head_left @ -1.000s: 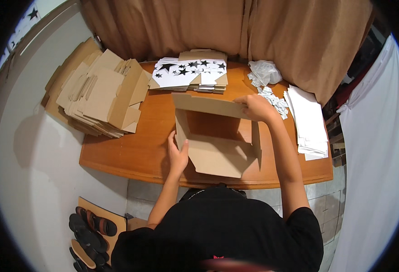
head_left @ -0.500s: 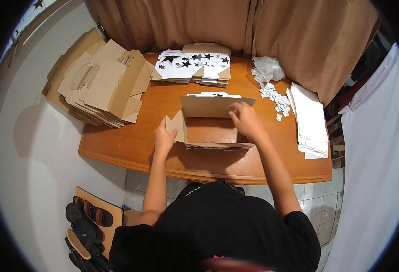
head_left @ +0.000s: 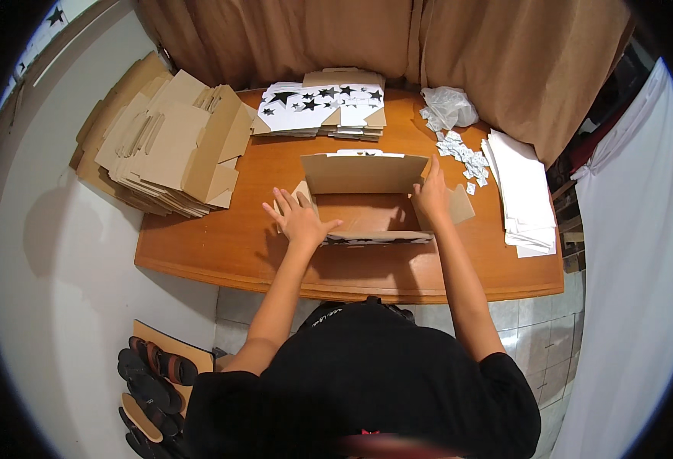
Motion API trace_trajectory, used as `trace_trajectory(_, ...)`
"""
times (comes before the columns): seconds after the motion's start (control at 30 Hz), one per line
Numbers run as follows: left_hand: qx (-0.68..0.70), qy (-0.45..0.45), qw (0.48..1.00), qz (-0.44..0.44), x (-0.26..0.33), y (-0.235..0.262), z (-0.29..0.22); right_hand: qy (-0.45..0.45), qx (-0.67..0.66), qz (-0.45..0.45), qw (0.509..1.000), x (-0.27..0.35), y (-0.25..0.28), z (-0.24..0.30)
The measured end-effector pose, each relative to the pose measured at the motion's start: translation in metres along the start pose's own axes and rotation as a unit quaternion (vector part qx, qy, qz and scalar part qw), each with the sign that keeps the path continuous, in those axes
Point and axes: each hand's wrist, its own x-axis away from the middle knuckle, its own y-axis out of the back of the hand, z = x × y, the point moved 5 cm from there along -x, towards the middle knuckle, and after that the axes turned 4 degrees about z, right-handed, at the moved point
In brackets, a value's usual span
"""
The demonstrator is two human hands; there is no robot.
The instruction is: The recorder folds a shoebox, inserts tissue paper, and places a pair of black sandals inside before closing the box and placing it on a shelf.
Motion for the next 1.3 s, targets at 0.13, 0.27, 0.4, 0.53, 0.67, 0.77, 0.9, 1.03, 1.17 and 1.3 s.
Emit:
trace_trajectory(0.13, 0.034, -0.022, 0.998, 0.039, -0.01, -0.024, 0.006, 0.018, -0.062, -0.011, 0.998, -0.009, -0.008, -0.017)
trace_trajectory(0.27, 0.094, -0.067, 0.989, 0.089, -0.014, -0.045, 0.016, 0.029, -0.094, 0.021, 0.995, -0.002, -0.006, -0.024)
trace_trajectory(0.4, 0.136, -0.078, 0.982, 0.1, -0.016, -0.048, 0.016, 0.115, -0.038, 0.057, 0.991, 0.012, -0.006, -0.029)
trace_trajectory(0.53, 0.137, -0.089, 0.984, 0.071, -0.023, -0.055, 0.021, 0.131, 0.093, 0.066, 0.985, 0.026, 0.008, -0.011)
trace_trajectory(0.67, 0.139, -0.113, 0.983, 0.046, -0.024, -0.051, 0.021, 0.126, 0.146, 0.064, 0.979, 0.031, 0.01, -0.015)
trace_trajectory(0.77, 0.187, -0.164, 0.968, -0.005, -0.02, -0.035, 0.017, 0.093, 0.208, 0.075, 0.971, 0.035, 0.004, -0.027)
trace_trajectory(0.9, 0.195, -0.22, 0.954, 0.062, -0.017, -0.036, 0.009, 0.085, 0.162, 0.01, 0.983, 0.04, 0.015, -0.03)
trace_trajectory(1.03, 0.152, -0.223, 0.958, 0.101, -0.018, -0.04, 0.005, -0.058, 0.196, -0.142, 0.969, 0.046, 0.049, -0.041)
trace_trajectory(1.17, 0.132, -0.228, 0.958, 0.111, -0.017, -0.043, 0.002, -0.215, -0.097, -0.034, 0.971, 0.039, 0.062, -0.092)
trace_trajectory(1.3, 0.109, -0.239, 0.96, 0.095, -0.012, -0.042, -0.002, -0.172, -0.416, 0.135, 0.883, 0.034, 0.038, -0.086)
